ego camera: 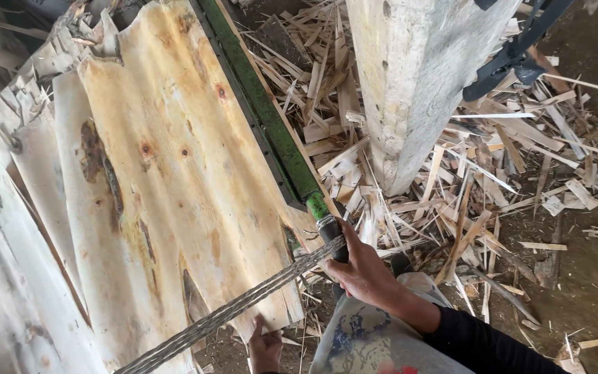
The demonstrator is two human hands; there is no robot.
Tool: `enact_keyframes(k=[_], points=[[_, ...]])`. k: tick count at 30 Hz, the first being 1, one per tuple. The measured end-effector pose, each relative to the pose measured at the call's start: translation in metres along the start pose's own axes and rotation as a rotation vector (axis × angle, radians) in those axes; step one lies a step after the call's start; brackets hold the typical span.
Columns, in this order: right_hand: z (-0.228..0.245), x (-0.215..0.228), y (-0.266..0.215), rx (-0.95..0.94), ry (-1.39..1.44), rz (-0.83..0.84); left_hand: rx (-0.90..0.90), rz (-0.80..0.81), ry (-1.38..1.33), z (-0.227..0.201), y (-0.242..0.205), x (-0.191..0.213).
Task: Cutting and sorting wood strips using a manual lever blade.
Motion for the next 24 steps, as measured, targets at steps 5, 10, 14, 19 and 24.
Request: enact_keyframes(k=[5,10,14,19,24], points=[[0.002,-0.003,0.000,-0.028,0.026,-0.022,0.071,0.047,-0.003,0.002,-0.006,0.006],[-0.002,-0.007,0.003,-0.015,-0.011,-0.044,-0.088,-0.016,0.017,-0.008,-0.016,0.011],[-0.004,-0.012,0.004,0.002,-0.064,-0.044,-0.239,-0.038,0.011,-0.036,-0.027,0.005],[-0.002,-0.010,0.004,0.013,-0.095,-0.038,-0.246,-0.098,0.146,-0.041,-0.010,0.006],[-0.014,-0.007,0.003,0.081,-0.123,-0.045,-0.435,-0.367,0.628,-0.007,-0.068,-0.044]])
Point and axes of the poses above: each hand's wrist, its own y-axis towards the middle knuckle, its own x-axis out of the back of the hand, z = x × y, the point moved 1 cm from there along y, towards the middle knuckle, and after that the axes turned 12 degrees about z, right-handed, at the moved point
